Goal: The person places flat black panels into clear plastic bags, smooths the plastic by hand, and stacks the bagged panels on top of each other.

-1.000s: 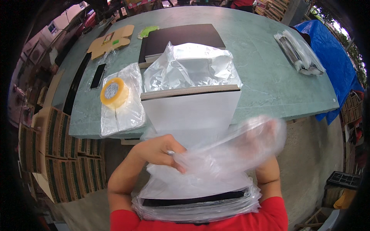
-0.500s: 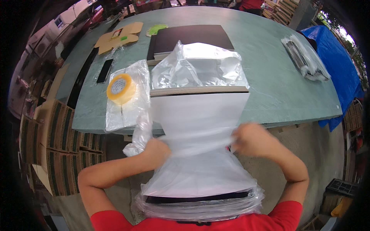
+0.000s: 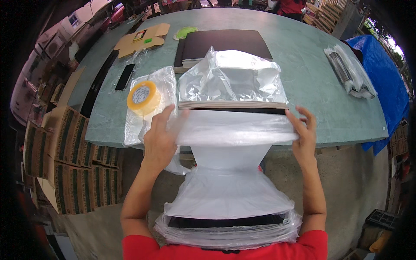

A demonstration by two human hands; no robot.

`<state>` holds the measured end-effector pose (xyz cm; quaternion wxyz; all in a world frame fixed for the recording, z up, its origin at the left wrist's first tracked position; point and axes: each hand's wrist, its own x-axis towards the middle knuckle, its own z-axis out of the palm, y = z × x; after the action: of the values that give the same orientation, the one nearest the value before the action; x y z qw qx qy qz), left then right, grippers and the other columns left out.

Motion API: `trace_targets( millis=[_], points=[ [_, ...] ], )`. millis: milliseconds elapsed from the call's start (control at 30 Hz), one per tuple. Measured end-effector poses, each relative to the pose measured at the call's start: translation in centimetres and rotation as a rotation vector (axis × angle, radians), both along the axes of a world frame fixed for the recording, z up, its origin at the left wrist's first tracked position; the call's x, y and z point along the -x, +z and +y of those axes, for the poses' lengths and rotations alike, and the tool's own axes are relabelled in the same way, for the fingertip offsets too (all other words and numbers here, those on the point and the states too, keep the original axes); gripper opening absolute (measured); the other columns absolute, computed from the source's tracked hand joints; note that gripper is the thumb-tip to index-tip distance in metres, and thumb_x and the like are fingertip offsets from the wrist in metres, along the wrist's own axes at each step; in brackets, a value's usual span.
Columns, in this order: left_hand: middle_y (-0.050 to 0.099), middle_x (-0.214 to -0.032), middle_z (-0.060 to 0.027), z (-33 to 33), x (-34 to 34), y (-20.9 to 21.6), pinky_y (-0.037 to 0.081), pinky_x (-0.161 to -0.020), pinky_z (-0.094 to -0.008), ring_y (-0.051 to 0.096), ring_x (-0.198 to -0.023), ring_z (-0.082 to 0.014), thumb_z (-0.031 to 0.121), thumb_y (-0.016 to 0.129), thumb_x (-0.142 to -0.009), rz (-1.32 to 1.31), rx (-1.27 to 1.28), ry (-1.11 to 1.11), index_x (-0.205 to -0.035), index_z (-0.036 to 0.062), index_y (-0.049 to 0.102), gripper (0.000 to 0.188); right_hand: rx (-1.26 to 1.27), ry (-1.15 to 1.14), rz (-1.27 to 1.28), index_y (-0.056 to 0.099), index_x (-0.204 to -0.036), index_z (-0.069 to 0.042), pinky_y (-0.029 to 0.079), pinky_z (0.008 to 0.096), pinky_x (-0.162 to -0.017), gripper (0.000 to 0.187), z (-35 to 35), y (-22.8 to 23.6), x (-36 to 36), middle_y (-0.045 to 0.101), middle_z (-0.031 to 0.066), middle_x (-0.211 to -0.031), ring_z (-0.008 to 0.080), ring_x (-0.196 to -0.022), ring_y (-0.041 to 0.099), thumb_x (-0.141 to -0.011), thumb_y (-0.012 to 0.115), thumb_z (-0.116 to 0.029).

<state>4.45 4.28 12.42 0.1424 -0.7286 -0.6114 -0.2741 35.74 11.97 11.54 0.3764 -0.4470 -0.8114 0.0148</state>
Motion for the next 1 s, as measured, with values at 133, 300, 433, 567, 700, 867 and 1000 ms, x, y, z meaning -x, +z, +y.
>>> trace_targets(
  millis=[133, 300, 433, 567, 700, 867, 1000],
  points=[
    [0.049, -0.102, -0.0106, -0.8, 0.3, 0.1, 0.045, -0.066, -0.0298, 0.050, -0.084, -0.0204, -0.012, 0.056, -0.055, -0.191, -0.041, -0.065, -0.099, 0.0090, 0.060, 0.049, 0.312, 0.239, 0.286, 0.061, -0.092, -0.005, 0.041, 0.0226, -0.068, 0.044, -1.0, 0.6, -2.3, 0.055, 0.0087, -0.083, 0.0170, -0.078, 0.053, -0.053, 0.052, 0.012],
    [0.057, -0.086, -0.0068, 0.4, 2.0, 1.1, 0.042, -0.070, -0.0251, 0.053, -0.074, -0.0162, -0.013, 0.056, -0.054, -0.576, 0.207, -0.270, -0.092, 0.0044, 0.058, 0.042, 0.764, 0.472, 0.644, 0.059, -0.085, 0.002, 0.044, 0.0215, -0.062, 0.022, -0.6, 0.6, -4.2, 0.056, 0.0054, -0.075, 0.0110, -0.068, 0.054, -0.063, 0.060, 0.003],
    [0.058, -0.080, -0.0044, 0.5, 4.7, 0.6, 0.042, -0.070, -0.0225, 0.054, -0.071, -0.0116, -0.001, 0.064, -0.056, -1.146, 0.645, -0.405, -0.086, 0.0010, 0.057, 0.031, 1.173, 0.686, 0.948, 0.056, -0.088, 0.001, 0.045, 0.0197, -0.059, 0.021, -0.4, -1.9, -4.7, 0.057, 0.0040, -0.075, 0.0087, -0.066, 0.055, -0.068, 0.062, -0.004],
    [0.058, -0.082, -0.0059, -1.3, 6.2, -8.7, 0.043, -0.070, -0.0231, 0.055, -0.074, -0.0133, 0.010, 0.068, -0.055, -1.577, 1.053, -0.422, -0.091, -0.0013, 0.055, 0.040, 1.451, 0.490, 1.011, 0.054, -0.085, -0.001, 0.043, 0.0195, -0.055, 0.018, -1.4, -10.1, -3.5, 0.056, 0.0032, -0.071, 0.0089, -0.061, 0.053, -0.069, 0.061, -0.006],
    [0.057, -0.080, -0.0038, -3.4, 5.5, -21.5, 0.040, -0.061, -0.0203, 0.053, -0.071, -0.0100, 0.011, 0.064, -0.070, -1.802, 1.439, -0.441, -0.100, 0.0032, 0.051, 0.034, 1.562, 0.168, 0.858, 0.050, -0.067, -0.004, 0.036, 0.0228, -0.053, 0.012, -3.2, -25.1, -5.8, 0.052, 0.0032, -0.065, 0.0127, -0.060, 0.049, -0.057, 0.047, 0.003],
    [0.054, -0.075, -0.0010, -5.1, 3.3, -29.5, 0.041, -0.063, -0.0225, 0.052, -0.069, -0.0117, 0.015, 0.066, -0.069, -1.575, 1.166, 0.060, -0.087, 0.0051, 0.055, 0.023, 1.152, -0.478, 0.169, 0.055, -0.077, 0.003, 0.041, 0.0312, -0.062, 0.017, -4.6, -28.2, -1.9, 0.056, 0.0095, -0.071, 0.0198, -0.067, 0.053, -0.066, 0.055, -0.010],
    [0.055, -0.081, -0.0042, -2.6, 3.1, -15.0, 0.041, -0.067, -0.0249, 0.053, -0.075, -0.0153, 0.014, 0.069, -0.064, -0.948, 0.877, 0.032, -0.083, 0.0025, 0.056, 0.026, 1.019, -0.156, 0.177, 0.055, -0.082, 0.003, 0.044, 0.0326, -0.066, 0.024, -2.9, -16.7, -4.5, 0.058, 0.0106, -0.078, 0.0210, -0.073, 0.057, -0.076, 0.057, -0.020]
  ],
)
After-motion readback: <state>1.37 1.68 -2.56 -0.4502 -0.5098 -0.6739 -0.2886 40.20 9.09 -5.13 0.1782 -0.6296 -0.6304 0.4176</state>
